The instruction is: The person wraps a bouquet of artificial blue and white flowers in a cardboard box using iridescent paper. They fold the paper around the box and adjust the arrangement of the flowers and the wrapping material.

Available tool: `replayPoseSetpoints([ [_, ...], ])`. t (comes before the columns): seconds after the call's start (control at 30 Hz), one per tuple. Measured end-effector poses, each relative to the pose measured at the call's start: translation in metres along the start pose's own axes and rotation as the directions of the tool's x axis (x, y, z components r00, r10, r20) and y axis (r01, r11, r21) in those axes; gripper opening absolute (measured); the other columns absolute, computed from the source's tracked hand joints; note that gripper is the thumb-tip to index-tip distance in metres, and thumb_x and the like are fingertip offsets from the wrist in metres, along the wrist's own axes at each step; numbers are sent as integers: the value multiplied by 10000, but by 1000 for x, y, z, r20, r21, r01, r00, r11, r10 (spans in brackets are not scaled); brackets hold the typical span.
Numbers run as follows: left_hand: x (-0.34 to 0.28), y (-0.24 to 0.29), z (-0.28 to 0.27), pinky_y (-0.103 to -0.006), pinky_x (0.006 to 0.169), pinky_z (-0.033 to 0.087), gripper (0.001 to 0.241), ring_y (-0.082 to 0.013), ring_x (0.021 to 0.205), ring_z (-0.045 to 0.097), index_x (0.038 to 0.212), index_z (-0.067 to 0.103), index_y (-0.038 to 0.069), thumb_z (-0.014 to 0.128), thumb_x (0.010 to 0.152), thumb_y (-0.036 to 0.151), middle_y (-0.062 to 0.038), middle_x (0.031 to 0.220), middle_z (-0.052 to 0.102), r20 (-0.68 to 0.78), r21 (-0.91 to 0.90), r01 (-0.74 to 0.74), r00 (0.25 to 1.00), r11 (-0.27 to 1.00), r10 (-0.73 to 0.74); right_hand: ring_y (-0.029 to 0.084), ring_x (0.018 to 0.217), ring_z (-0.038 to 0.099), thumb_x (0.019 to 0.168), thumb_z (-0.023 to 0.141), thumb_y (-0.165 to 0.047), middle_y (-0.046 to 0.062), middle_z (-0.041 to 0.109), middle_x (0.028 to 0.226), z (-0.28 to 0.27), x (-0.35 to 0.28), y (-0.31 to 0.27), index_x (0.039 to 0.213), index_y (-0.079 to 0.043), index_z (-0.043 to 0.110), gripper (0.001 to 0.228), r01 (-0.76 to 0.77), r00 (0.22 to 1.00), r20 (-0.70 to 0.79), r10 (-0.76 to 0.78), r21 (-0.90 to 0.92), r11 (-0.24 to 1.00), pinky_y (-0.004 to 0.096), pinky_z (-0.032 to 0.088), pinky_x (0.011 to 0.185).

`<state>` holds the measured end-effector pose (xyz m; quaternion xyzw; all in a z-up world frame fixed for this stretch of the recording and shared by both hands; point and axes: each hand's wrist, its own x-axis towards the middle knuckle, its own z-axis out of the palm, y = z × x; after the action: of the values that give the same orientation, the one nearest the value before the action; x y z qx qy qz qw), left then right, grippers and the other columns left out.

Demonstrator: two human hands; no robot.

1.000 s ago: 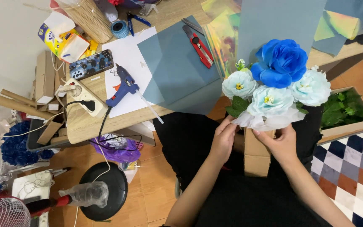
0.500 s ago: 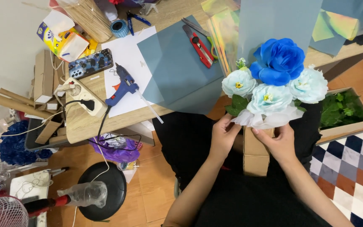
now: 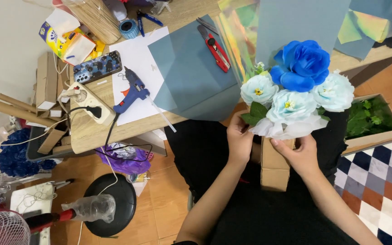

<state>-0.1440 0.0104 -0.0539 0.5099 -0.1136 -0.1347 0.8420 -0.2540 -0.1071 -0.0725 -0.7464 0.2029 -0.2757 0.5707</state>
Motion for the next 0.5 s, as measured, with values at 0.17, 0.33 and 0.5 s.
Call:
replayPoseSetpoints([
  [0.17,6,-22,-9,-440,978,516,261,-192,1076,615,1189,659,45,667,941,-36,-98,1057,701,103,99,3,995,995,-13,314,1279,504,690,864,-33,233,578,1282,-4,3,10,1370,66,493,780,-8,1000,8,8,78,997,562,380,1105],
  [0.33,18,-60,-17,-345,976,497,278,-113,1079,590,1164,648,84,678,930,-61,-28,1039,692,148,-80,3,989,997,9,301,1292,474,683,858,-40,217,537,1322,-1,5,-1,1419,70,436,855,-6,999,43,1,112,994,567,349,1120],
  [0.5,15,-64,-15,-368,1010,475,344,-153,1122,570,1191,611,50,676,895,-112,-64,1102,679,120,-127,-4,993,992,19,279,1323,441,717,828,-20,208,532,1334,0,2,5,1438,64,435,826,-29,998,56,22,131,991,559,326,1137],
])
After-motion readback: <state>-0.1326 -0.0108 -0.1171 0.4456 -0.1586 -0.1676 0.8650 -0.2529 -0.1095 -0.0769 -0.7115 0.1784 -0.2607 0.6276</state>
